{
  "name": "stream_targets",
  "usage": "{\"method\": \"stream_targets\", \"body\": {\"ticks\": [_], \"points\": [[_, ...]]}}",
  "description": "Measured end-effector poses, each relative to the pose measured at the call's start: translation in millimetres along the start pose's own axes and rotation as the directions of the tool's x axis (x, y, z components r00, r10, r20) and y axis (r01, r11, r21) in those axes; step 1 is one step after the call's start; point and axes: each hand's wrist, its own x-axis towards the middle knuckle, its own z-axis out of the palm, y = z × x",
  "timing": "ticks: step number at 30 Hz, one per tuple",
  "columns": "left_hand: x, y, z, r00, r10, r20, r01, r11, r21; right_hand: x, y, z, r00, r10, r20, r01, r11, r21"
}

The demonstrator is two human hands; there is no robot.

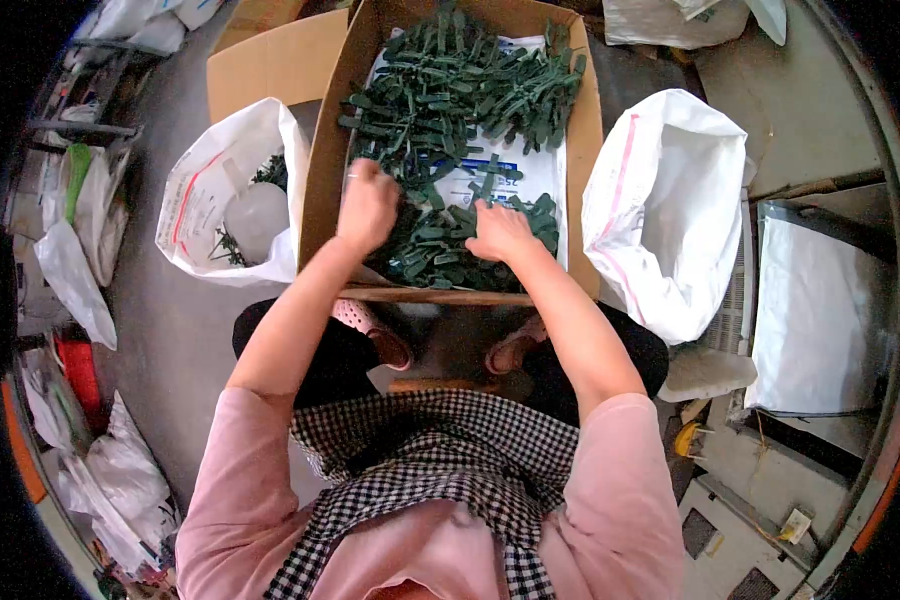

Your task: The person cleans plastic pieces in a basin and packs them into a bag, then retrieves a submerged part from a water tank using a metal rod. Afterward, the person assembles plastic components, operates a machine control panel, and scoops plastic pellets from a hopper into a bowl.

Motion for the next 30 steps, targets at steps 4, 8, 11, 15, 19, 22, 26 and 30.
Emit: {"method": "stream_targets", "body": {"ticks": [4,8,11,15,19,22,26,30], "points": [[33.5,-49.9,-20.3,0.957,-0.289,-0.014,0.276,0.928,-0.252,90.3,-26.6,19.2,0.957,0.197,-0.211,-0.099,0.91,0.403],[29.8,-17.8,-39.7,0.755,-0.559,0.343,0.626,0.46,-0.63,134.2,-60.7,45.0,0.986,0.155,-0.056,-0.112,0.878,0.466],[20.9,-17.4,-39.1,0.852,-0.457,0.254,0.521,0.787,-0.331,123.8,-51.6,48.6,0.992,0.126,0.004,-0.12,0.935,0.333],[4.6,3.3,-9.3,0.92,-0.284,0.271,0.278,0.959,0.062,38.0,-15.2,0.4,0.995,-0.026,-0.093,0.058,0.932,0.358],[-8.5,58.6,12.2,0.98,-0.077,0.184,0.089,0.994,-0.056,-46.0,-16.6,-39.9,0.981,-0.057,-0.186,0.109,0.953,0.284],[-12.2,70.7,25.4,0.986,-0.002,0.167,0.025,0.99,-0.136,-53.4,6.5,-29.9,0.604,-0.39,-0.695,0.462,0.882,-0.094],[-7.3,89.6,-3.7,0.738,-0.371,0.564,0.674,0.362,-0.644,-57.3,-2.8,-31.5,0.834,-0.269,-0.482,0.514,0.697,0.5],[-12.6,61.9,-1.3,0.61,-0.047,0.791,0.745,-0.307,-0.592,-55.1,-17.1,-34.4,0.504,-0.377,-0.777,0.611,0.791,0.013]]}}
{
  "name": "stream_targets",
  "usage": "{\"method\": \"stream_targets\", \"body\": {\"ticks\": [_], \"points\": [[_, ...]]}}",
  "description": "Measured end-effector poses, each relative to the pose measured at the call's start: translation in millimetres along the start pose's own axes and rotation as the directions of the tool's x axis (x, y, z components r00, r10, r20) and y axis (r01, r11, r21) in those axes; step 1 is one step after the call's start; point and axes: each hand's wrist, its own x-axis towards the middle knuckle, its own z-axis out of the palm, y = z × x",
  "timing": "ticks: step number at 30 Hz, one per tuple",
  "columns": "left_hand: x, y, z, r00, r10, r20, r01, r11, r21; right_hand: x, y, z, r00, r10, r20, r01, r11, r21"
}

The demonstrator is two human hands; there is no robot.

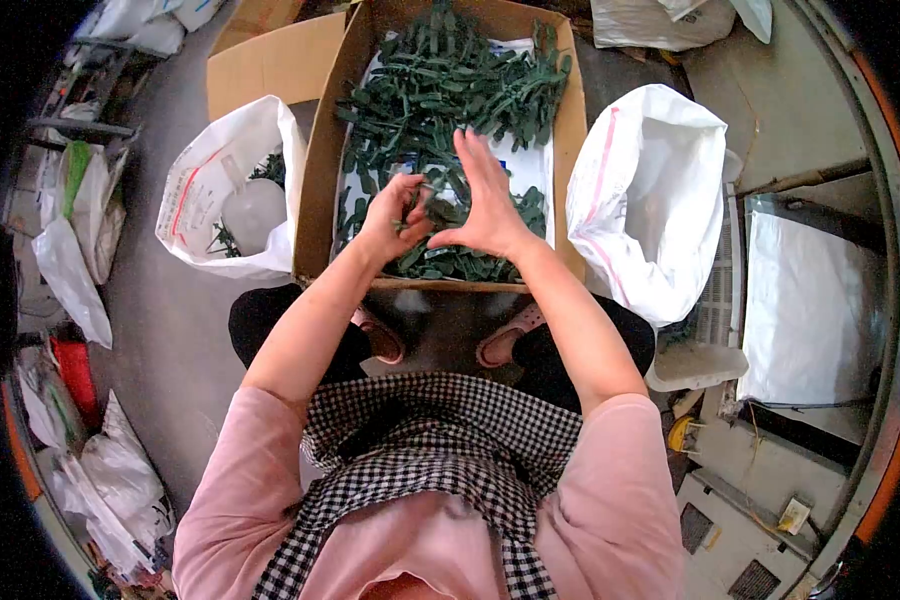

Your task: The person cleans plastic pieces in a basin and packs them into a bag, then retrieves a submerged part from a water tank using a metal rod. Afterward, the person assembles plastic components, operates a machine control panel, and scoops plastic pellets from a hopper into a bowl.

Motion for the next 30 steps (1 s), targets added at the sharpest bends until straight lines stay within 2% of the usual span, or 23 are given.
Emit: {"method": "stream_targets", "body": {"ticks": [1,2,4,5,6,7,8,9,10,11,12,14,15,16,18,19,21,23,24,26,27,29,30], "points": [[-2.4,-1.5,-5.7,0.955,-0.078,0.285,0.158,0.95,-0.269,0.7,11.3,4.2,0.998,0.008,0.067,-0.015,0.994,0.112],[-5.3,-1.3,-2.0,0.957,-0.073,0.281,0.153,0.95,-0.272,-1.3,14.6,8.5,0.998,0.004,0.07,-0.012,0.993,0.116],[-9.4,3.4,17.4,0.995,-0.051,0.081,0.055,0.997,-0.047,-4.0,21.7,16.9,0.939,0.08,0.335,-0.246,0.838,0.487],[-10.5,8.0,24.0,0.977,-0.026,-0.213,0.036,0.998,0.042,-4.5,28.8,22.1,0.9,0.102,0.424,-0.307,0.838,0.451],[-7.7,10.0,17.2,0.976,-0.028,-0.216,0.037,0.999,0.037,-9.3,33.9,27.7,0.897,0.103,0.429,-0.311,0.837,0.45],[-4.2,13.0,7.3,0.942,0.307,-0.138,-0.152,0.754,0.639,-13.5,39.9,32.6,0.855,0.213,0.474,-0.381,0.877,0.293],[-6.9,17.5,8.6,0.851,0.509,0.126,-0.239,0.163,0.957,-14.1,39.6,34.0,0.804,0.326,0.498,-0.44,0.889,0.127],[-12.5,17.8,9.4,0.818,0.545,0.184,-0.114,-0.161,0.98,-12.5,39.4,38.4,0.8,0.329,0.502,-0.445,0.887,0.127],[-15.8,24.1,8.8,0.82,0.543,0.18,-0.111,-0.157,0.981,-7.3,39.5,45.8,0.631,0.501,0.593,-0.444,0.86,-0.254],[-19.3,34.9,5.6,0.824,0.482,0.298,-0.091,-0.405,0.91,-0.9,38.6,50.5,0.451,0.677,0.581,-0.333,0.732,-0.594],[-22.8,47.9,0.5,0.83,0.392,0.396,-0.073,-0.627,0.775,2.9,35.1,50.7,0.45,0.676,0.583,-0.333,0.733,-0.593],[-33.2,90.4,-25.8,0.689,0.679,0.253,0.097,-0.432,0.897,7.8,30.7,53.5,0.442,0.676,0.589,-0.098,0.689,-0.718],[-43.2,119.5,-42.2,0.704,0.704,0.095,0.29,-0.407,0.866,12.7,45.3,65.1,0.482,0.625,0.614,-0.178,0.756,-0.63],[-41.8,150.1,-91.0,0.631,0.774,0.039,0.367,-0.343,0.865,15.8,66.4,88.2,0.478,0.627,0.615,-0.186,0.757,-0.626],[-65.8,175.8,-125.1,0.516,0.856,0.033,0.522,-0.345,0.78,18.1,103.5,141.7,0.79,0.29,0.54,-0.131,0.941,-0.313],[-69.8,174.5,-128.2,0.52,0.854,0.024,0.528,-0.344,0.777,23.4,105.0,158.7,0.784,0.29,0.548,-0.134,0.942,-0.307],[-79.8,174.0,-131.1,0.517,0.835,0.19,0.719,-0.543,0.434,32.8,102.7,191.9,0.742,0.259,0.619,0.027,0.91,-0.413],[-66.8,158.9,-122.0,0.606,0.758,0.241,0.575,-0.627,0.525,24.7,109.2,215.8,0.766,0.276,0.581,0.028,0.888,-0.459],[-54.9,145.2,-108.5,0.678,0.726,0.115,0.499,-0.57,0.653,21.4,111.4,222.9,0.788,0.294,0.541,0.032,0.858,-0.512],[-38.5,108.3,-68.8,0.841,0.541,-0.004,0.326,-0.501,0.801,18.7,85.0,196.9,0.768,0.287,0.572,0.073,0.849,-0.524],[-26.0,88.6,-59.6,0.868,0.496,0.006,0.291,-0.52,0.803,15.0,76.4,184.3,0.819,0.239,0.522,0.089,0.845,-0.527],[-3.9,55.9,-43.3,0.881,0.448,-0.153,0.351,-0.402,0.846,12.9,57.2,148.7,0.911,0.11,0.397,0.13,0.837,-0.531],[13.0,42.4,-45.4,0.881,0.422,-0.213,0.372,-0.342,0.863,13.6,44.0,128.5,0.913,0.111,0.392,0.131,0.831,-0.541]]}}
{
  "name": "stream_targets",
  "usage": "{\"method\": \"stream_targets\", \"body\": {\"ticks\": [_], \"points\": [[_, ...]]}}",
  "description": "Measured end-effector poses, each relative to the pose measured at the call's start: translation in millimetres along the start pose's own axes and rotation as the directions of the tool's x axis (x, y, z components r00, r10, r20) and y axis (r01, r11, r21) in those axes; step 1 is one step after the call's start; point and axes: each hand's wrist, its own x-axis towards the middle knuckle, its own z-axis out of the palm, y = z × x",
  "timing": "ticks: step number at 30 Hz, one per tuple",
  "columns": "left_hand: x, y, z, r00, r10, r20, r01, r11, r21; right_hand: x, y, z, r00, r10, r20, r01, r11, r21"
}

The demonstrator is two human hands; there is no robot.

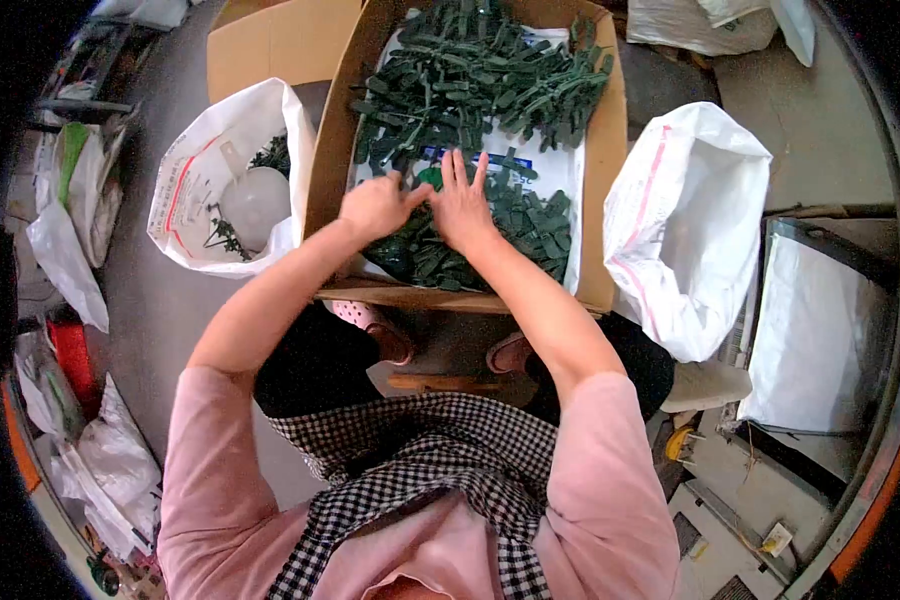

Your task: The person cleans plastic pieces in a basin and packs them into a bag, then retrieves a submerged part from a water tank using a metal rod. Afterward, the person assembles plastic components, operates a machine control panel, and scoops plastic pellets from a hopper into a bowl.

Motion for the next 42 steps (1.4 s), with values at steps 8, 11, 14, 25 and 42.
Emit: {"method": "stream_targets", "body": {"ticks": [8,11,14,25,42], "points": [[-29.0,60.9,13.7,0.835,0.192,-0.516,-0.399,0.857,-0.326,-55.8,31.6,-82.3,0.983,0.061,0.176,-0.175,0.625,0.761],[-30.2,68.7,9.8,0.938,0.023,-0.346,-0.341,0.243,-0.908,-56.6,36.0,-83.8,0.996,0.032,0.083,-0.086,0.576,0.813],[-40.6,80.9,5.8,0.997,0.078,0.02,0.063,-0.594,-0.802,-54.6,21.3,-68.5,0.989,0.044,-0.144,0.135,0.163,0.977],[3.9,-10.9,6.7,0.736,0.158,-0.659,-0.259,0.964,-0.059,6.6,39.6,-16.1,0.808,0.155,0.569,-0.353,0.9,0.257],[-24.6,40.8,33.3,0.866,-0.127,-0.483,-0.068,0.928,-0.366,-47.4,73.8,-33.6,0.957,0.108,0.268,-0.269,0.666,0.695]]}}
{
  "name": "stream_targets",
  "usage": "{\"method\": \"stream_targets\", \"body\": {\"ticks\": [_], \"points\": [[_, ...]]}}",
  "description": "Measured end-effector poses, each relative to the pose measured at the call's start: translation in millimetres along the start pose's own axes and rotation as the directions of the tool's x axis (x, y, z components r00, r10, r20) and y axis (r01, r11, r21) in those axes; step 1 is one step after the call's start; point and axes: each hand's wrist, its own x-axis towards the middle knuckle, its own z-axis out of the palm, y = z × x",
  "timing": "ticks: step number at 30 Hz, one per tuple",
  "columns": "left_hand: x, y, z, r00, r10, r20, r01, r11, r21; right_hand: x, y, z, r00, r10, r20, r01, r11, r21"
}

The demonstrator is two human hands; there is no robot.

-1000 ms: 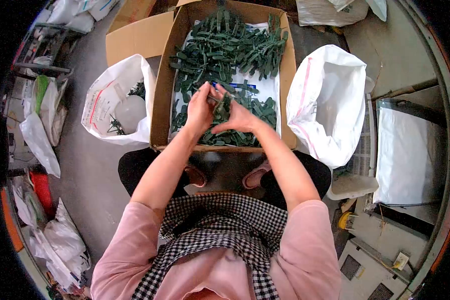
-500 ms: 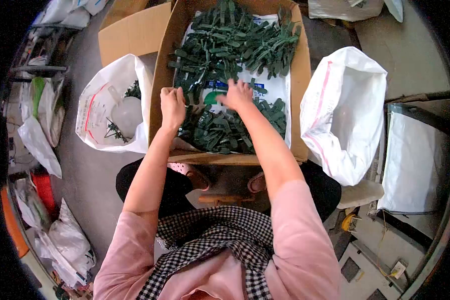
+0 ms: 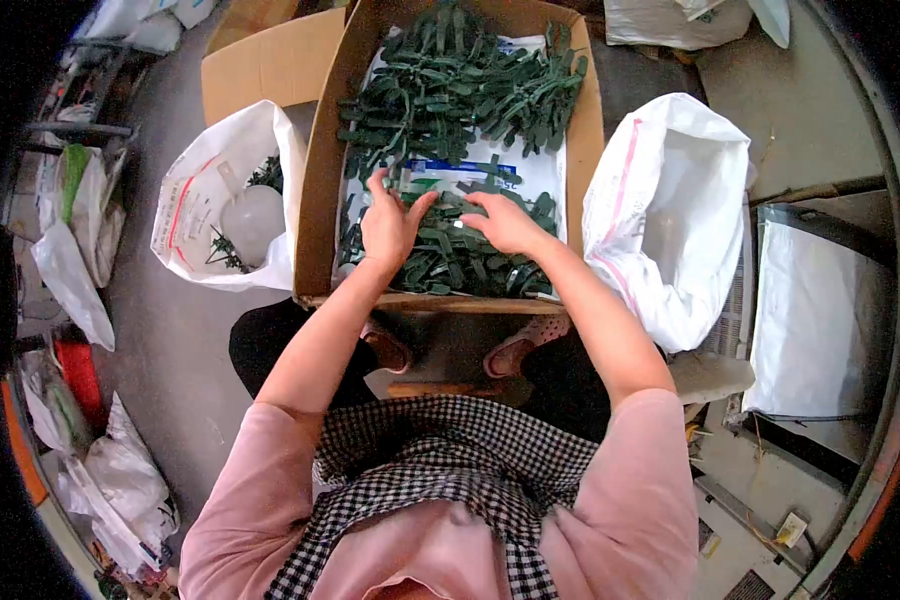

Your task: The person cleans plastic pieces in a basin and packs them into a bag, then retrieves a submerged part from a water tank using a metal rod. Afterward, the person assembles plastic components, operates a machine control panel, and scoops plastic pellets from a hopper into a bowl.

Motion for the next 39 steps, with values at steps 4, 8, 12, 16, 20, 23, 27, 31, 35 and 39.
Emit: {"method": "stream_targets", "body": {"ticks": [4,8,12,16,20,23,27,31,35,39], "points": [[-3.9,1.6,15.5,0.998,0.059,-0.013,-0.06,0.962,-0.265,-32.8,-28.8,-18.6,0.999,0.02,0.031,-0.022,0.997,0.075],[-1.0,33.6,-19.7,0.826,-0.066,0.56,0.513,0.497,-0.7,-44.5,-62.1,-13.1,0.997,-0.054,-0.057,0.041,0.976,-0.215],[-0.1,31.2,-26.8,0.51,0.151,0.847,0.857,-0.178,-0.484,-21.2,-64.4,-7.0,0.805,-0.435,-0.403,0.359,0.898,-0.254],[8.9,8.9,-10.4,0.789,-0.129,0.6,0.51,0.681,-0.525,4.5,-36.4,12.0,0.959,0.21,0.192,-0.206,0.978,-0.039],[37.0,-25.0,-27.4,0.784,0.571,0.243,-0.619,0.75,0.235,22.4,-16.5,36.5,0.907,0.369,0.204,-0.216,0.823,-0.525],[80.6,-31.2,-99.6,0.954,0.267,0.136,-0.296,0.911,0.288,74.2,-42.6,37.0,0.958,0.276,0.078,-0.232,0.905,-0.357],[121.6,-113.1,-143.4,0.998,0.064,0.023,-0.068,0.871,0.486,190.5,-29.7,92.5,0.826,0.545,-0.145,-0.491,0.821,0.291],[118.6,-167.2,-143.0,0.972,0.235,0.013,-0.191,0.757,0.625,217.8,-18.0,116.3,0.774,0.589,-0.233,-0.378,0.725,0.577],[101.1,-92.6,-119.9,0.947,0.263,0.185,-0.309,0.902,0.301,129.8,-17.8,66.2,0.952,0.256,0.166,-0.241,0.298,0.923],[55.1,-26.5,-64.8,0.81,0.554,0.189,-0.564,0.826,-0.003,34.8,-49.7,8.0,0.906,0.192,0.377,-0.421,0.32,0.849]]}}
